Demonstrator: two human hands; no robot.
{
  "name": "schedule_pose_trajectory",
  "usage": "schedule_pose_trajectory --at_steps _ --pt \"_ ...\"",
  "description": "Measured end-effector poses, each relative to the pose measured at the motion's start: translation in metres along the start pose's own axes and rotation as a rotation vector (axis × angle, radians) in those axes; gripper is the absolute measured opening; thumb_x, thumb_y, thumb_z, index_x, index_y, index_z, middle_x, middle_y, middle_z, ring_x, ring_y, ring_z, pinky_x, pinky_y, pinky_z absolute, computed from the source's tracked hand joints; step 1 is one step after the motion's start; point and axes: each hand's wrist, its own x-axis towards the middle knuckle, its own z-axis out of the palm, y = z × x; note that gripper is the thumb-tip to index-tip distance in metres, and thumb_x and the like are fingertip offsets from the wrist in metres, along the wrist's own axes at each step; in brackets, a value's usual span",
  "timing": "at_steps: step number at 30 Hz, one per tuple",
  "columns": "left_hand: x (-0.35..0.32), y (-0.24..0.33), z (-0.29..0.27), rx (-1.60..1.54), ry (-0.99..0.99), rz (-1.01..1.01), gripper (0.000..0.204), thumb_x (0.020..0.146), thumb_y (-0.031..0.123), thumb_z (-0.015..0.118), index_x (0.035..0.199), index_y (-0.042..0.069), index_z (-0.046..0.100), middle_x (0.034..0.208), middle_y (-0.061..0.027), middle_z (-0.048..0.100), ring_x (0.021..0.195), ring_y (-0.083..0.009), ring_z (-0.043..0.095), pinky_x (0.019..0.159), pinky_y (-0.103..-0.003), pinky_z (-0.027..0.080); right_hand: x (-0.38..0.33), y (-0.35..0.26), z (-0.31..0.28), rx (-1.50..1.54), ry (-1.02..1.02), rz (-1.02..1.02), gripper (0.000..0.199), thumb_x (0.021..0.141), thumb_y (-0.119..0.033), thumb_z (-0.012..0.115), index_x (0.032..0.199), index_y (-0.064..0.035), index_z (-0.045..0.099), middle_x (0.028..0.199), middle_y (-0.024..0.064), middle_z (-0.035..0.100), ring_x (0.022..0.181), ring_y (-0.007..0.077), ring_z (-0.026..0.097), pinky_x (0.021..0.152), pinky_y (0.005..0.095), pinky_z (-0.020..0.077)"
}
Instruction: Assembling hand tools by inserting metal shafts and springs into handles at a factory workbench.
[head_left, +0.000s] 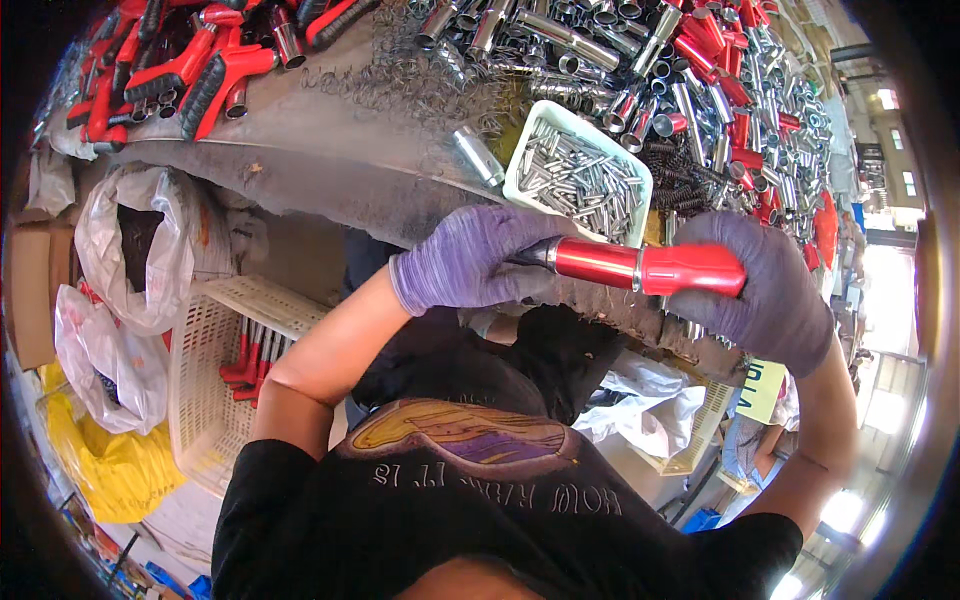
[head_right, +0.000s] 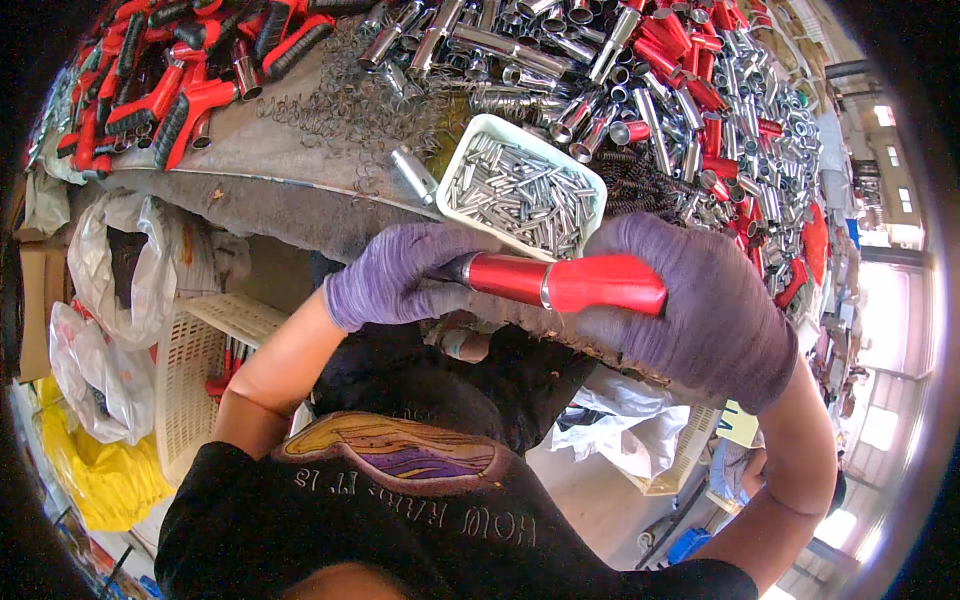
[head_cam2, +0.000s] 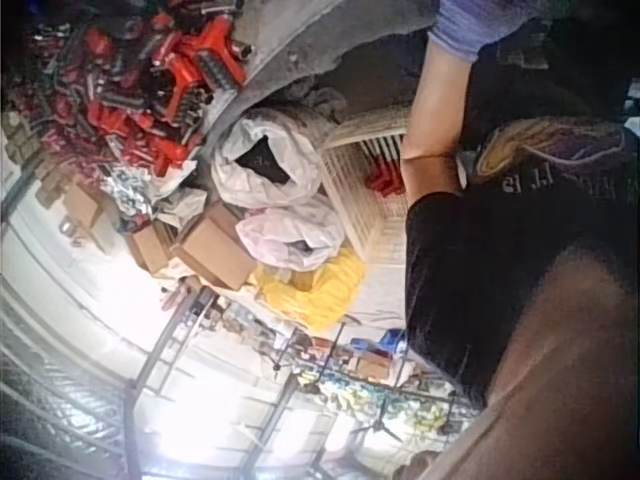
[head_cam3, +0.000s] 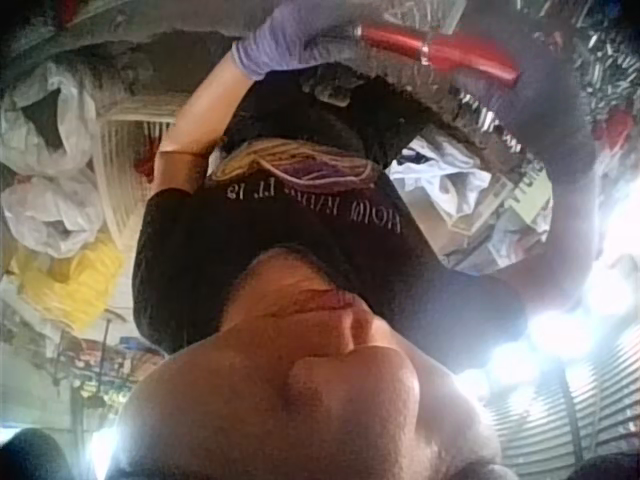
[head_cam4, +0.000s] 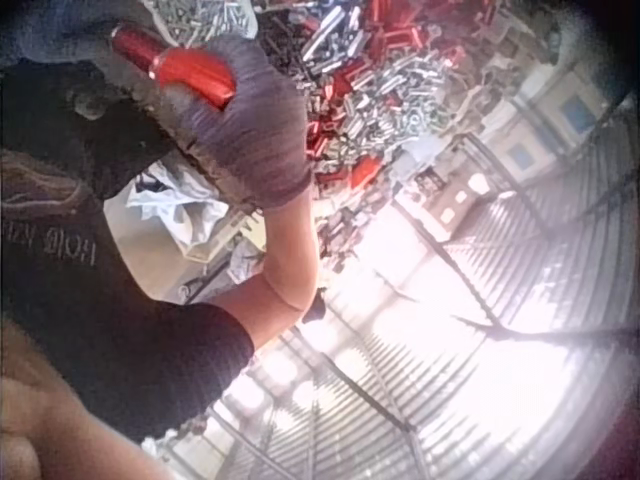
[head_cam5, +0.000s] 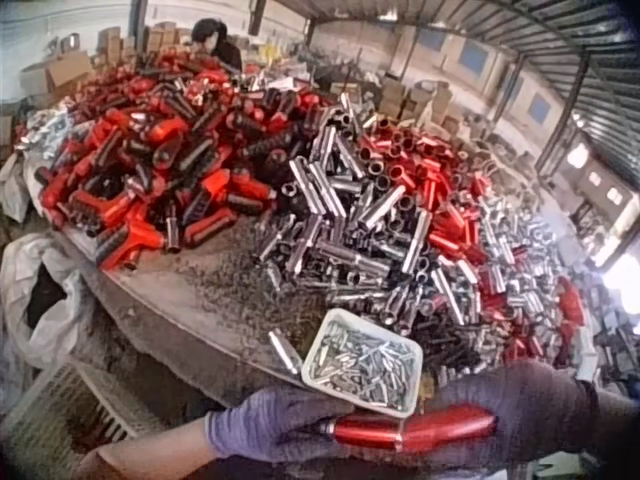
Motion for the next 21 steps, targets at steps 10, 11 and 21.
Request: schedule_pose_trajectory --at_steps 10,11,21 --pt "-0.006 0.016 0.009 0.055 0.120 -0.159 0.037 0.077 0.029 0.070 0.107 0.010 0.059 0.087 -0.0117 0.060 0.078 -0.0310 0.060 0.069 -0.039 0.050 -0.006 0.001 0.009 0.072 0.074 -0.020 0.039 0.071 -0.028 0.075 0.100 -0.0047 0.061 0.082 0.0144 0.065 0.078 0.0312 0.066 0.071 0.0365 0.0511" --pt "-0.002 0.011 0.000 0.064 0.126 -0.166 0.037 0.077 0.029 0.070 0.107 0.010 0.059 0.087 -0.0117 0.060 0.078 -0.0310 0.060 0.069 -0.039 0.050 -0.005 0.000 0.009 0.073 0.069 -0.033 0.039 0.071 -0.028 0.075 0.100 -0.0047 0.061 0.082 0.0144 0.065 0.078 0.0312 0.066 0.071 0.0365 0.0511" --pt "-0.012 0.013 0.022 0.361 0.165 -0.224 0.044 0.067 0.035 0.078 0.097 0.009 0.060 0.078 -0.0119 0.064 0.070 -0.0321 0.064 0.062 -0.039 0.051 -0.007 0.017 0.020 0.144 0.120 0.011 0.039 0.071 -0.022 0.076 0.101 -0.0033 0.060 0.083 0.0116 0.065 0.077 0.0234 0.065 0.073 0.0329 0.0499"
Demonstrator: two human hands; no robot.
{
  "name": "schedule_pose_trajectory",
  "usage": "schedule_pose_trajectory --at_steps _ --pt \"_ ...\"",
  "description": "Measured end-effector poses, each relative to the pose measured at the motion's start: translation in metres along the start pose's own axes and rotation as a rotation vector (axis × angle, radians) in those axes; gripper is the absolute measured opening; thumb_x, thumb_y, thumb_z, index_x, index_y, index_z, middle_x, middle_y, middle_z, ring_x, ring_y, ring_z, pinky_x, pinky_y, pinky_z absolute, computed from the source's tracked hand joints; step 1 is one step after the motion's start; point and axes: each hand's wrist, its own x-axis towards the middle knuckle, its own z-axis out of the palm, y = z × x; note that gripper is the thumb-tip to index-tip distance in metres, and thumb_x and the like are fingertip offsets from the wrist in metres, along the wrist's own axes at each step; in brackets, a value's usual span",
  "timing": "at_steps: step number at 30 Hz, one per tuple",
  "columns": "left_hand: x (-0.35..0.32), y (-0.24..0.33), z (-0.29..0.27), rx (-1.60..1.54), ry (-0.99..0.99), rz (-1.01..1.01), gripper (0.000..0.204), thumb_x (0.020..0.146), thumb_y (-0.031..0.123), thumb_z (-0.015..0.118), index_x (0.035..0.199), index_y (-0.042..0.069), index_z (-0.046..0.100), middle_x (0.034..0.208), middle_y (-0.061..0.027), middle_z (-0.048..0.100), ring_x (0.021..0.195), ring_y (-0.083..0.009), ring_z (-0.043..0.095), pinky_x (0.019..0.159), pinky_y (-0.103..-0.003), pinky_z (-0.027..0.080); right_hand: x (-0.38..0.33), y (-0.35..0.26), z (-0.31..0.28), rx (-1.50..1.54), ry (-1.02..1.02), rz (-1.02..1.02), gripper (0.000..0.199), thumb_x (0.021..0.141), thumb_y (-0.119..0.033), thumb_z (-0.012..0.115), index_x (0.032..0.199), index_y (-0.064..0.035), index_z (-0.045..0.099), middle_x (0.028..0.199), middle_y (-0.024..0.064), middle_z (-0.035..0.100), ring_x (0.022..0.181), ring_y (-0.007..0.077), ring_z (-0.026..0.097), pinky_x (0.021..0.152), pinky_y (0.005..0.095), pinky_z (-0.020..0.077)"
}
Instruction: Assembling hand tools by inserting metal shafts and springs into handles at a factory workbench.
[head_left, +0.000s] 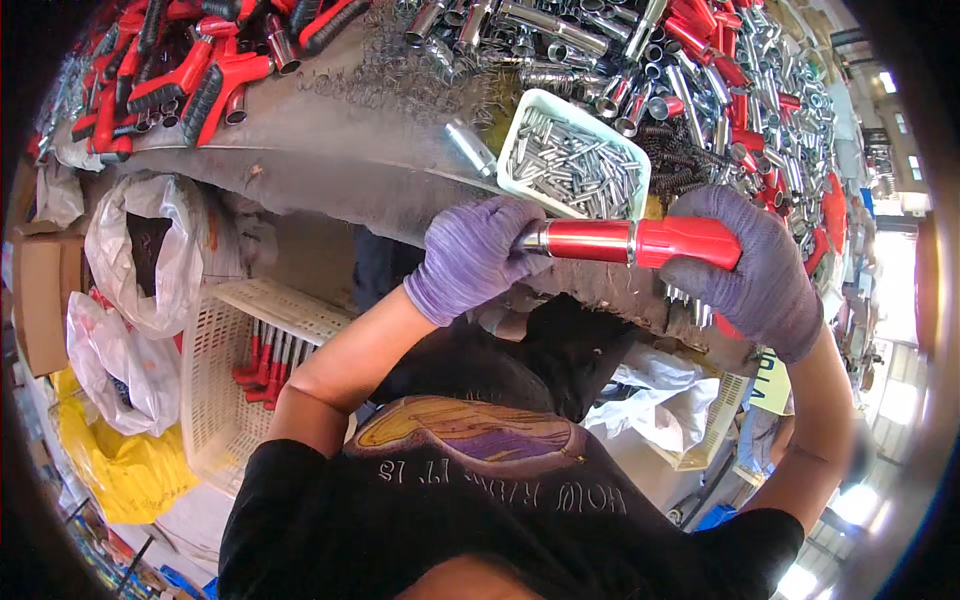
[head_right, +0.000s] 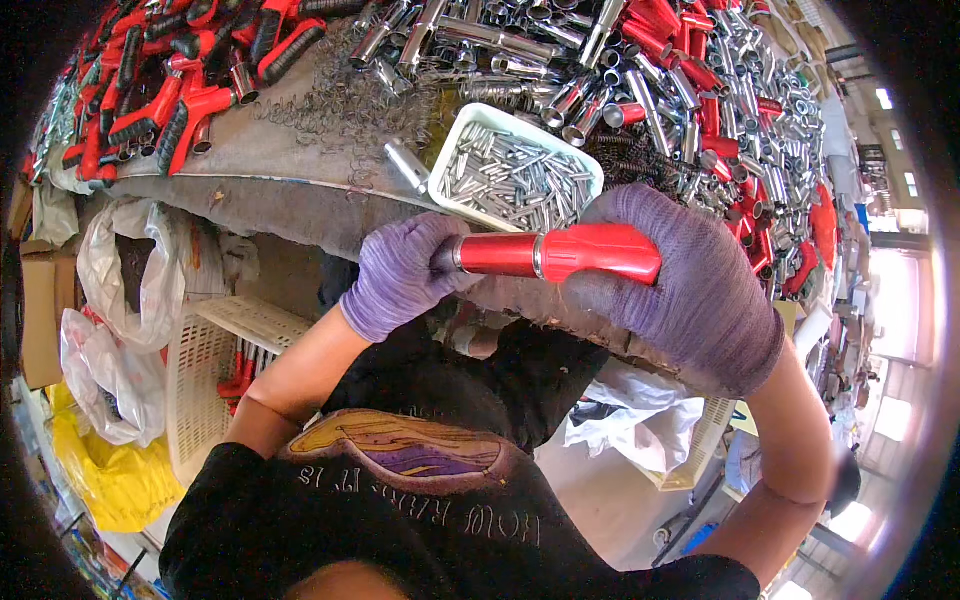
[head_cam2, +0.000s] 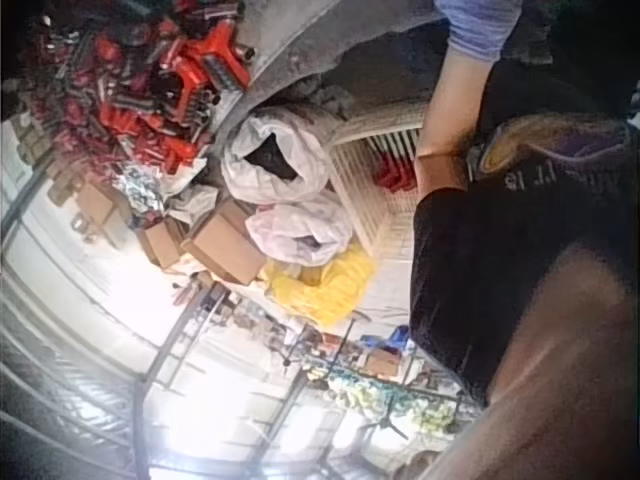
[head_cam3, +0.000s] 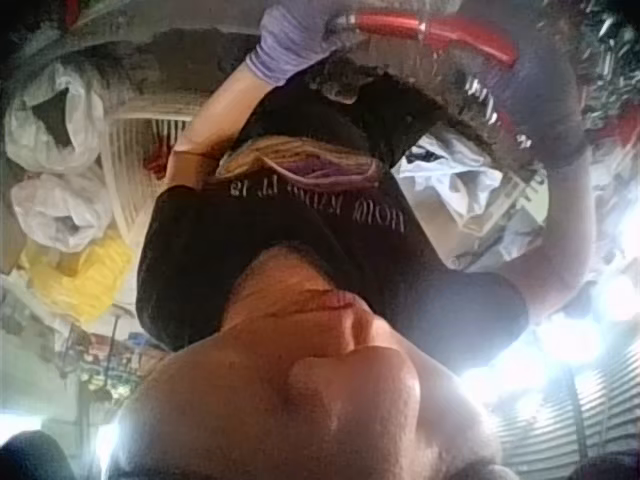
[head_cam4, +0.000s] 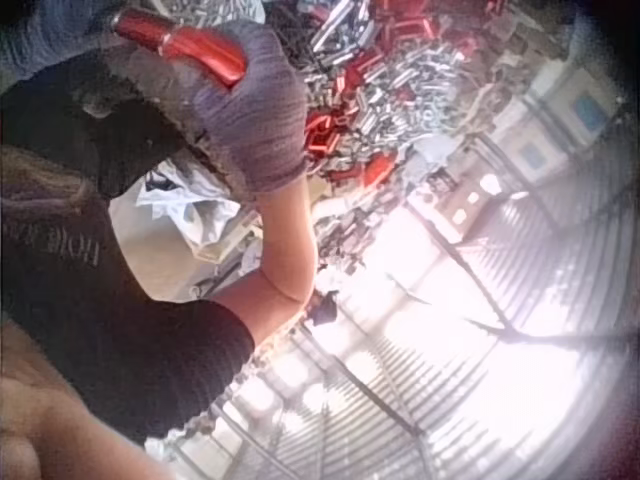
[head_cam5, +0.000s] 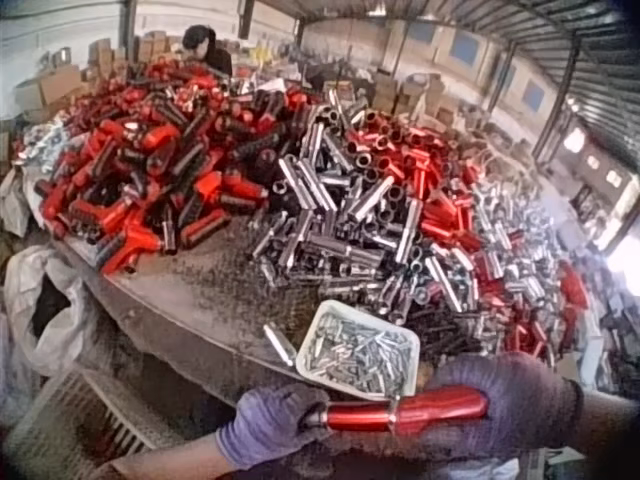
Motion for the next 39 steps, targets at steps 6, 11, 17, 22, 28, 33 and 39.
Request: schedule_pose_trajectory --at_steps 6,11,17,22,28,33,39 --pt "0.002 -0.006 -0.009 -0.216 -0.073 0.174 0.040 0.074 0.024 0.072 0.106 0.006 0.056 0.090 -0.0145 0.062 0.080 -0.0325 0.063 0.068 -0.040 0.052 -0.003 -0.005 -0.002 -0.048 -0.027 0.013 0.039 0.072 -0.027 0.074 0.102 -0.0052 0.061 0.082 0.0142 0.065 0.076 0.0290 0.066 0.072 0.0350 0.0506" --pt "-0.002 0.001 -0.007 -0.064 0.153 0.175 0.040 0.073 0.019 0.072 0.108 0.007 0.055 0.093 -0.0121 0.061 0.084 -0.0315 0.062 0.070 -0.039 0.052 -0.006 -0.010 0.004 -0.081 0.006 -0.013 0.040 0.072 -0.028 0.075 0.102 -0.0058 0.061 0.083 0.0159 0.065 0.077 0.0314 0.065 0.071 0.0362 0.0510" --pt "0.036 -0.003 -0.019 -0.061 -0.583 0.036 0.034 0.072 0.029 0.072 0.099 0.011 0.061 0.088 -0.0117 0.063 0.083 -0.0301 0.064 0.072 -0.041 0.050 -0.008 0.020 0.015 -0.135 0.000 -0.121 0.044 0.072 -0.023 0.076 0.105 -0.0010 0.057 0.085 0.0102 0.065 0.076 0.0199 0.065 0.070 0.0320 0.0512" --pt "0.019 0.017 -0.006 0.442 -0.350 0.293 0.034 0.068 0.030 0.071 0.098 0.015 0.062 0.081 -0.0049 0.061 0.080 -0.0257 0.063 0.066 -0.038 0.050 -0.054 0.060 0.053 0.914 -0.012 0.625 0.040 0.076 -0.026 0.073 0.108 -0.0058 0.059 0.086 0.0091 0.065 0.076 0.0220 0.065 0.070 0.0336 0.0531" --pt "0.045 0.013 -0.006 0.023 -0.636 0.293 0.041 0.065 0.037 0.073 0.098 0.016 0.062 0.077 -0.0047 0.060 0.078 -0.0258 0.063 0.065 -0.036 0.050 -0.079 0.084 0.062 1.008 -0.010 0.612 0.052 0.077 -0.040 0.071 0.113 -0.0055 0.057 0.092 0.0059 0.064 0.083 0.0205 0.063 0.078 0.0342 0.0518" --pt "0.049 0.025 0.002 0.435 -0.491 0.457 0.037 0.074 0.037 0.068 0.103 0.014 0.061 0.093 -0.0089 0.064 0.088 -0.0308 0.063 0.074 -0.039 0.051 -0.110 0.094 0.080 0.983 -0.002 0.487 0.069 0.068 -0.052 0.075 0.114 -0.0041 0.057 0.092 0.0034 0.065 0.089 0.0205 0.063 0.077 0.0370 0.0509" --pt "0.042 0.019 0.012 0.235 -0.596 0.417 0.049 0.072 0.041 0.068 0.115 0.019 0.058 0.100 -0.0112 0.062 0.093 -0.0300 0.061 0.072 -0.040 0.052 -0.104 0.115 0.075 1.123 -0.039 0.593 0.051 0.071 -0.037 0.074 0.109 -0.0058 0.058 0.091 0.0042 0.065 0.084 0.0210 0.063 0.075 0.0357 0.0510"
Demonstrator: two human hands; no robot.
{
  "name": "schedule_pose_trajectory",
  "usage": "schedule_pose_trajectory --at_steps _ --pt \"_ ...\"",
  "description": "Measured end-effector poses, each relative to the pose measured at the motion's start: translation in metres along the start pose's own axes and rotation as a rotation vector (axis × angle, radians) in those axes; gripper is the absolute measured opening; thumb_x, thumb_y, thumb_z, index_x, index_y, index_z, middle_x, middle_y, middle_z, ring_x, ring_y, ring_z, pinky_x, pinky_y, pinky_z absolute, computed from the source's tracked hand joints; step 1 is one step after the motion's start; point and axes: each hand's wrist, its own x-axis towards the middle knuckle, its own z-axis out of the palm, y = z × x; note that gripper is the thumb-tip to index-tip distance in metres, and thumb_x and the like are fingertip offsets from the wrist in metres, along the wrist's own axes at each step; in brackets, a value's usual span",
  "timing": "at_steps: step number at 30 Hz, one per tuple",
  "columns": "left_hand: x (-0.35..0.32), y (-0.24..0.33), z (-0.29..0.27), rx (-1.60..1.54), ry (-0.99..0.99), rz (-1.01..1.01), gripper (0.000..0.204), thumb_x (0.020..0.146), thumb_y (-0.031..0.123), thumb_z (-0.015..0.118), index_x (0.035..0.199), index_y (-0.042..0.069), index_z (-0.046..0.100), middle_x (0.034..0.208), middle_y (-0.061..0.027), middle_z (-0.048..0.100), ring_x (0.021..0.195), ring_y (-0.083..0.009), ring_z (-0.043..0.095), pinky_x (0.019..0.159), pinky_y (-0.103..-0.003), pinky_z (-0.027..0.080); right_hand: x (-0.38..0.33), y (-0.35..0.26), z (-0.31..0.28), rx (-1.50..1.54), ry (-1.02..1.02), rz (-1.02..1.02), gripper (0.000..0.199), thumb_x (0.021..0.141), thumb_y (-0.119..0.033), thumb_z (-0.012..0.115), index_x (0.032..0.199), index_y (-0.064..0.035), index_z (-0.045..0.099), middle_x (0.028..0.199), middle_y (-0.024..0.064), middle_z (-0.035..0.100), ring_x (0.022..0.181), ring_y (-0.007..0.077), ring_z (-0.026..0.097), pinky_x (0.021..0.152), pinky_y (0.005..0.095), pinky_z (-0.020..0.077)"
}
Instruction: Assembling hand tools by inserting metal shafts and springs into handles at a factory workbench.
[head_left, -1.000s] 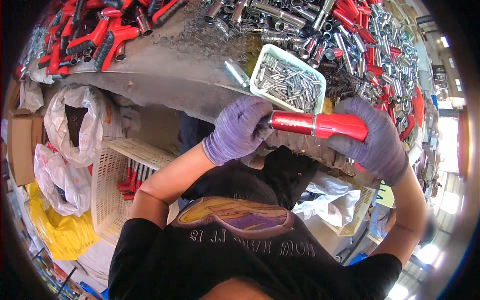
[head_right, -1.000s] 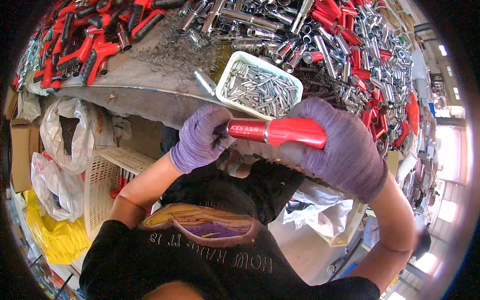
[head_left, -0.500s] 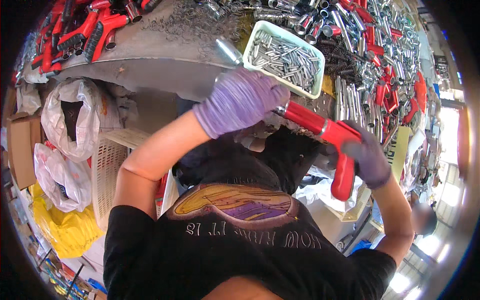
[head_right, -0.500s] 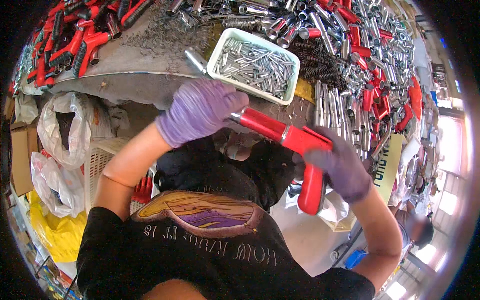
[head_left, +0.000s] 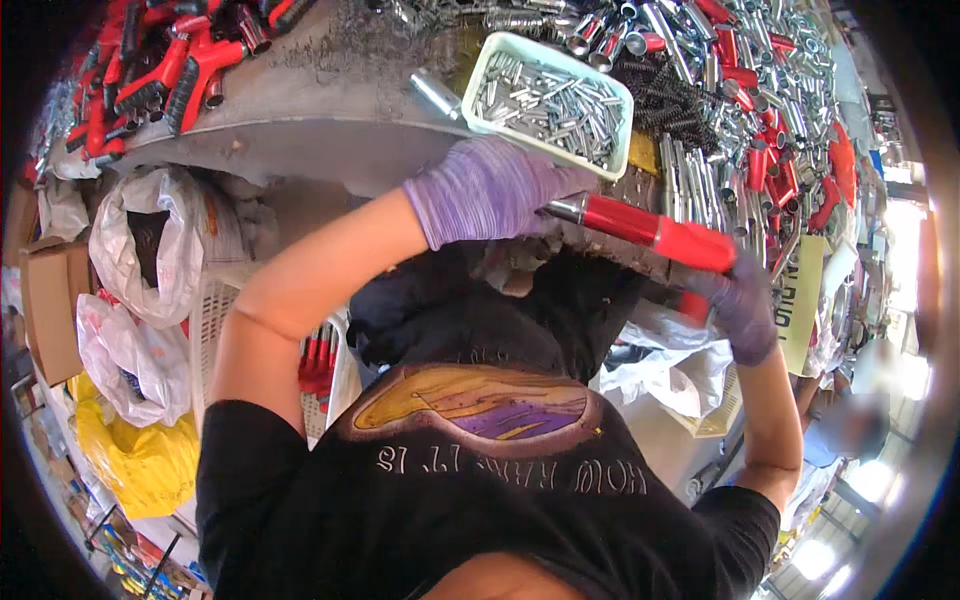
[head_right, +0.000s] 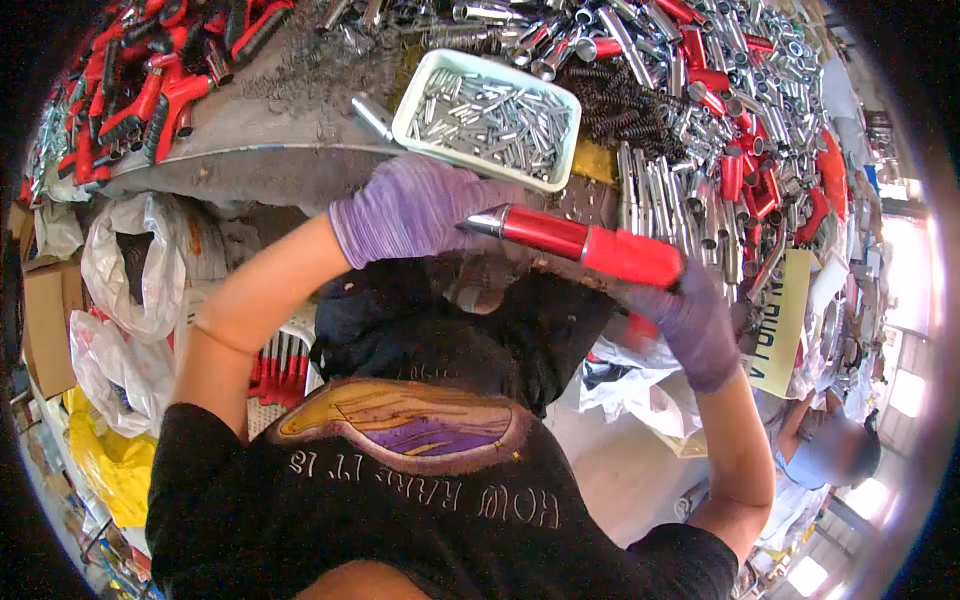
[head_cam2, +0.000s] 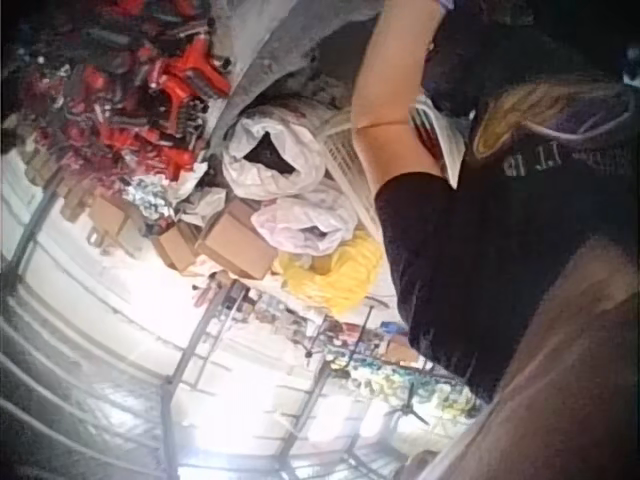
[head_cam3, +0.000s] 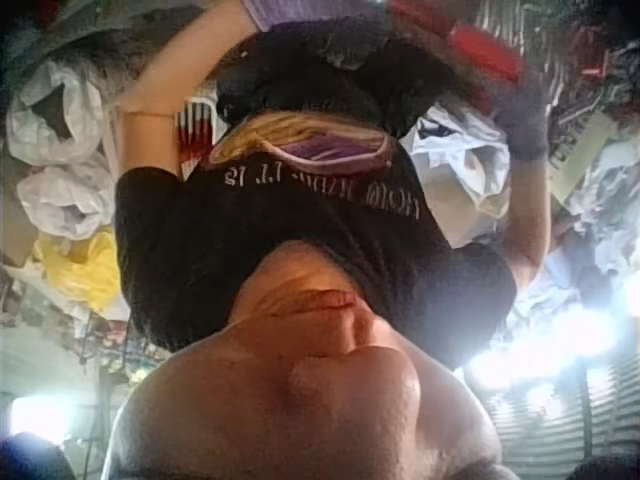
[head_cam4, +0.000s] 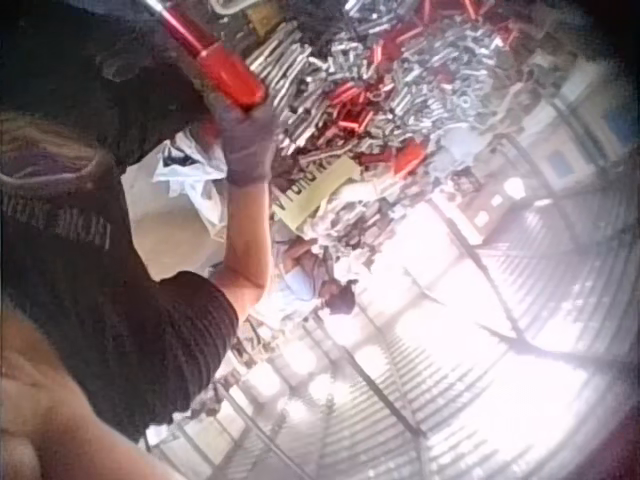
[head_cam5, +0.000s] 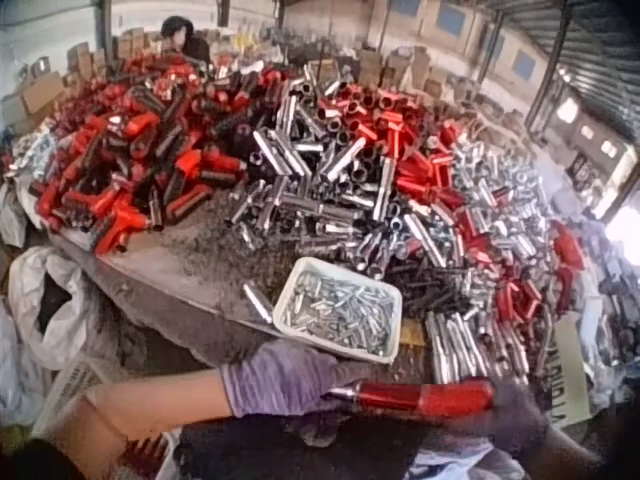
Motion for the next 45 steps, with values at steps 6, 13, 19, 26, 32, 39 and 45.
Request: schedule_pose_trajectory --at_steps 6,13,19,26,32,39,45 --pt "-0.008 0.011 -0.001 -0.143 0.216 0.029 0.055 0.071 0.032 0.071 0.121 0.018 0.055 0.084 -0.0078 0.061 0.070 -0.0305 0.062 0.064 -0.039 0.051 -0.009 -0.019 0.009 -0.827 0.034 -0.345 0.046 0.069 -0.033 0.075 0.107 -0.0113 0.060 0.092 0.0064 0.063 0.086 0.0232 0.061 0.075 0.0360 0.0493" --pt "0.003 0.013 -0.006 0.334 0.215 0.066 0.044 0.071 0.025 0.070 0.112 0.016 0.058 0.083 -0.0083 0.063 0.073 -0.0302 0.063 0.063 -0.041 0.050 -0.010 0.005 0.020 -0.056 -0.041 -0.121 0.039 0.074 -0.029 0.072 0.104 -0.0063 0.060 0.092 0.0098 0.063 0.087 0.0283 0.062 0.076 0.0394 0.0498" --pt "0.003 0.006 -0.021 0.430 0.236 -0.015 0.038 0.066 0.014 0.068 0.104 0.016 0.063 0.079 -0.0049 0.063 0.069 -0.0251 0.062 0.063 -0.037 0.049 0.002 0.005 0.031 0.257 -0.056 -0.116 0.048 0.071 -0.018 0.069 0.115 -0.0050 0.054 0.082 0.0064 0.059 0.071 0.0216 0.061 0.063 0.0368 0.0522" --pt "0.017 0.040 -0.056 -0.971 1.493 -0.228 0.030 0.075 0.007 0.069 0.104 0.011 0.063 0.091 -0.0038 0.063 0.086 -0.0223 0.061 0.079 -0.037 0.048 0.012 -0.027 0.048 -0.867 0.206 -1.019 0.035 0.073 -0.016 0.066 0.107 -0.0074 0.059 0.093 0.0014 0.061 0.093 0.0184 0.057 0.088 0.0367 0.0435" --pt "0.020 0.031 -0.078 -1.901 1.454 -0.516 0.023 0.087 0.015 0.062 0.077 0.014 0.040 0.057 0.0093 0.038 0.052 -0.0020 0.048 0.054 -0.024 0.036 0.054 -0.028 0.078 -0.702 0.349 -1.110 0.036 0.072 -0.023 0.070 0.104 -0.0099 0.060 0.107 0.0088 0.060 0.103 0.0308 0.055 0.095 0.0427 0.0407" --pt "-0.011 0.022 -0.065 -1.962 0.651 0.428 0.018 0.093 0.019 0.055 0.085 0.012 0.042 0.048 0.0079 0.038 0.032 -0.0042 0.036 0.039 -0.026 0.034 0.062 -0.057 0.045 -0.966 -0.377 -0.665 0.057 0.075 -0.033 0.072 0.123 -0.0076 0.053 0.105 0.0157 0.065 0.097 0.0291 0.063 0.086 0.0390 0.0488" --pt "-0.006 0.046 0.005 -1.423 0.354 -0.481 0.040 0.076 0.018 0.071 0.110 0.005 0.056 0.079 -0.0060 0.062 0.070 -0.0090 0.058 0.062 -0.025 0.048 0.158 -0.089 -0.103 -1.343 0.934 -0.120 0.037 0.085 -0.036 0.058 0.107 -0.0064 0.061 0.101 0.0212 0.064 0.097 0.0365 0.061 0.084 0.0463 0.0474"
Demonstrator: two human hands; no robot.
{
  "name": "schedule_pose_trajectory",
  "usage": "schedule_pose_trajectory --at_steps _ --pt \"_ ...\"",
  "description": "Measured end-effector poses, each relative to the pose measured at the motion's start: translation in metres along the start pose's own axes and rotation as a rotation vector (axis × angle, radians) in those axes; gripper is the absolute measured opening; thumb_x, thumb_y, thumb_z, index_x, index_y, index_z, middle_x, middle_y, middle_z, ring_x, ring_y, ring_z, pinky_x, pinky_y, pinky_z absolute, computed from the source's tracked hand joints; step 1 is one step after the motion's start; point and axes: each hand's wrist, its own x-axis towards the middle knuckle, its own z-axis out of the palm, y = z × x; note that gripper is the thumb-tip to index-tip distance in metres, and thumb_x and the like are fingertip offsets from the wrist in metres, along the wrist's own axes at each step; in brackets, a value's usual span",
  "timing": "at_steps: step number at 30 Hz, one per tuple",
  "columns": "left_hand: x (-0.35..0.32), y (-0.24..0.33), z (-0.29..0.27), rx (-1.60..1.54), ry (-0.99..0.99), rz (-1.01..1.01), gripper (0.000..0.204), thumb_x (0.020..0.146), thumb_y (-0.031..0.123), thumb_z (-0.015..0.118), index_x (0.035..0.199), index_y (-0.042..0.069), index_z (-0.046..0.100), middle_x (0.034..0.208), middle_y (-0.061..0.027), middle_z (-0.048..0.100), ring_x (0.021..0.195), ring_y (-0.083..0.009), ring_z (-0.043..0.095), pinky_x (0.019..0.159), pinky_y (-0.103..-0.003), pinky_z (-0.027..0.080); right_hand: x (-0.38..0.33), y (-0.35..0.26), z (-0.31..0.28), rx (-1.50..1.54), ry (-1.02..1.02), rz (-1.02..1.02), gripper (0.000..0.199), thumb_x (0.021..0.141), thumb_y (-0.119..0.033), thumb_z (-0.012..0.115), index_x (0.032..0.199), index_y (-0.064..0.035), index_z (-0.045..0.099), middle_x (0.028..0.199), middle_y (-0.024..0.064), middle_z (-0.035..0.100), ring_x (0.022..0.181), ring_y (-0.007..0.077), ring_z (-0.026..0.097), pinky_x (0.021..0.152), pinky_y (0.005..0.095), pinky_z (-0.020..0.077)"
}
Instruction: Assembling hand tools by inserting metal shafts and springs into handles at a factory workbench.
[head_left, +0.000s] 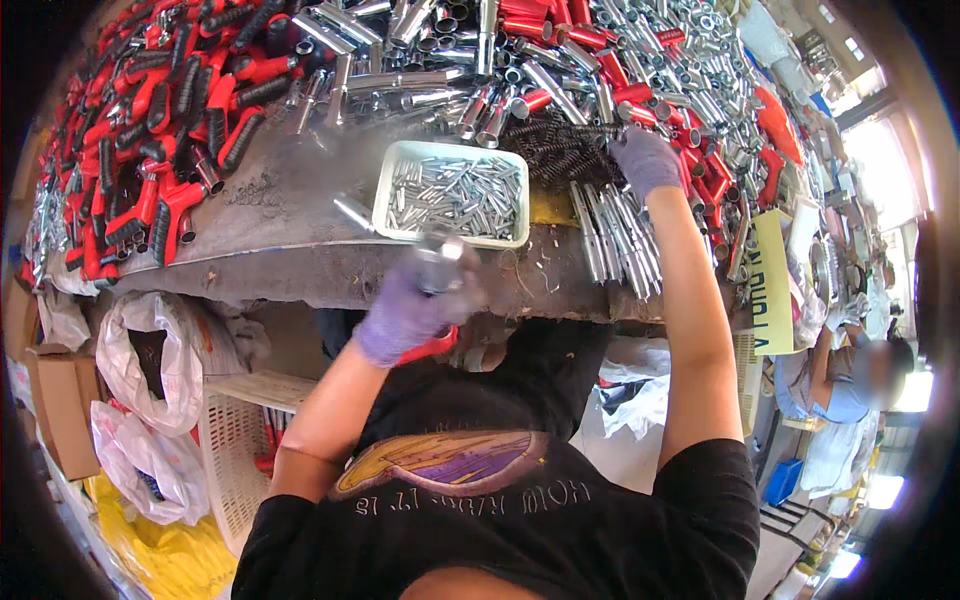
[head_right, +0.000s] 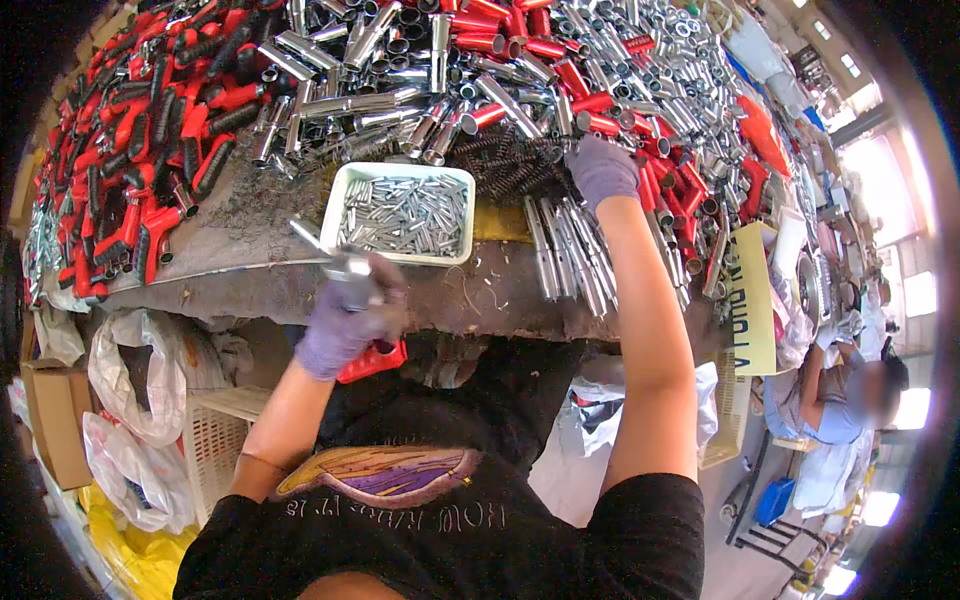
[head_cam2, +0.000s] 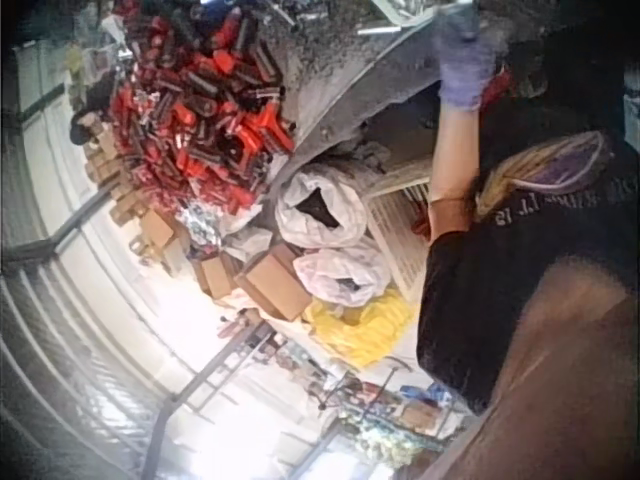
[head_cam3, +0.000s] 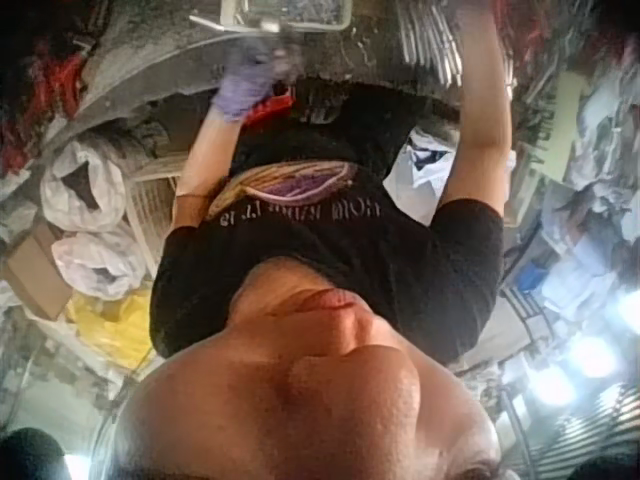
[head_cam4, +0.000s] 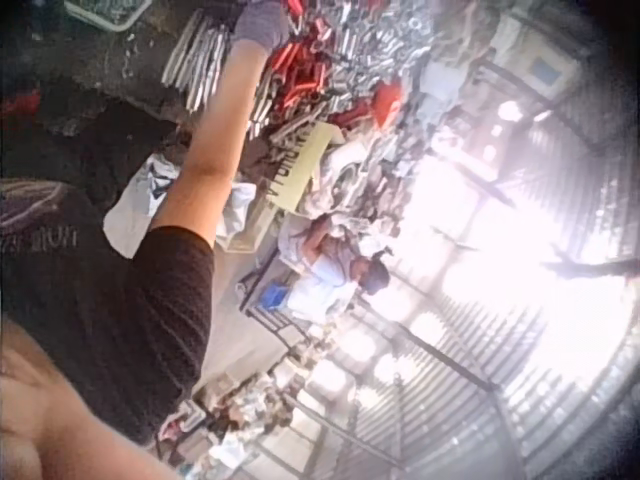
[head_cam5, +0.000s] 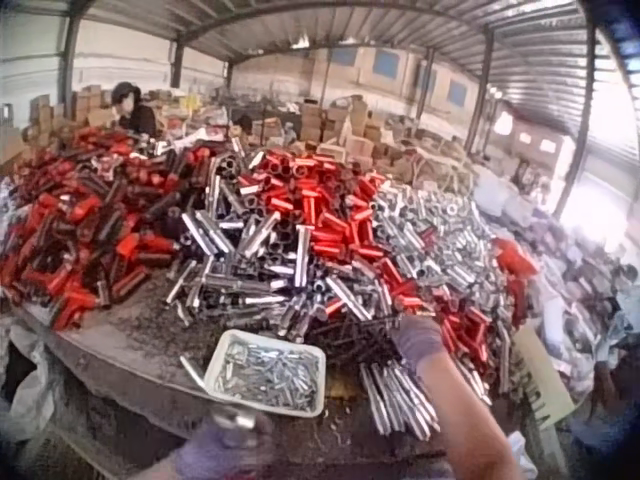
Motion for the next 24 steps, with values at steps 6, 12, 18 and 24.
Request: schedule_pose_trajectory --at_steps 6,12,18,24 --pt "0.015 -0.049 -0.001 0.390 -0.111 0.055 0.054 0.080 0.035 0.069 0.122 0.006 0.050 0.095 -0.0127 0.064 0.087 -0.0264 0.064 0.077 -0.036 0.050 0.014 -0.004 0.002 0.077 -0.036 -0.013 0.049 0.081 -0.034 0.063 0.120 -0.0070 0.052 0.105 0.0214 0.063 0.102 0.0357 0.060 0.090 0.0428 0.0462" --pt "0.022 -0.044 -0.002 0.461 -0.168 0.139 0.048 0.083 0.036 0.064 0.121 0.009 0.052 0.091 -0.0144 0.063 0.082 -0.0275 0.064 0.073 -0.037 0.050 -0.112 -0.052 -0.052 1.266 -0.208 -0.410 0.026 0.083 -0.019 0.065 0.102 -0.0014 0.062 0.084 0.0011 0.064 0.074 0.0083 0.058 0.067 0.0264 0.0488" --pt "0.018 -0.037 0.002 0.209 -0.243 0.007 0.056 0.085 0.038 0.063 0.129 0.008 0.047 0.086 -0.0094 0.063 0.073 -0.0174 0.060 0.070 -0.032 0.050 -0.165 -0.079 -0.060 0.805 -0.101 -0.698 0.027 0.076 -0.022 0.067 0.096 -0.0063 0.061 0.086 0.0153 0.063 0.079 0.0320 0.063 0.070 0.0370 0.0512" --pt "0.016 -0.052 0.001 0.455 -0.144 0.154 0.059 0.082 0.045 0.063 0.126 0.007 0.048 0.090 -0.0163 0.064 0.081 -0.0337 0.066 0.070 -0.039 0.051 -0.172 -0.069 -0.046 0.851 -0.153 -0.615 0.033 0.075 -0.021 0.074 0.101 -0.0057 0.061 0.086 0.0086 0.062 0.070 0.0186 0.062 0.063 0.0284 0.0499"
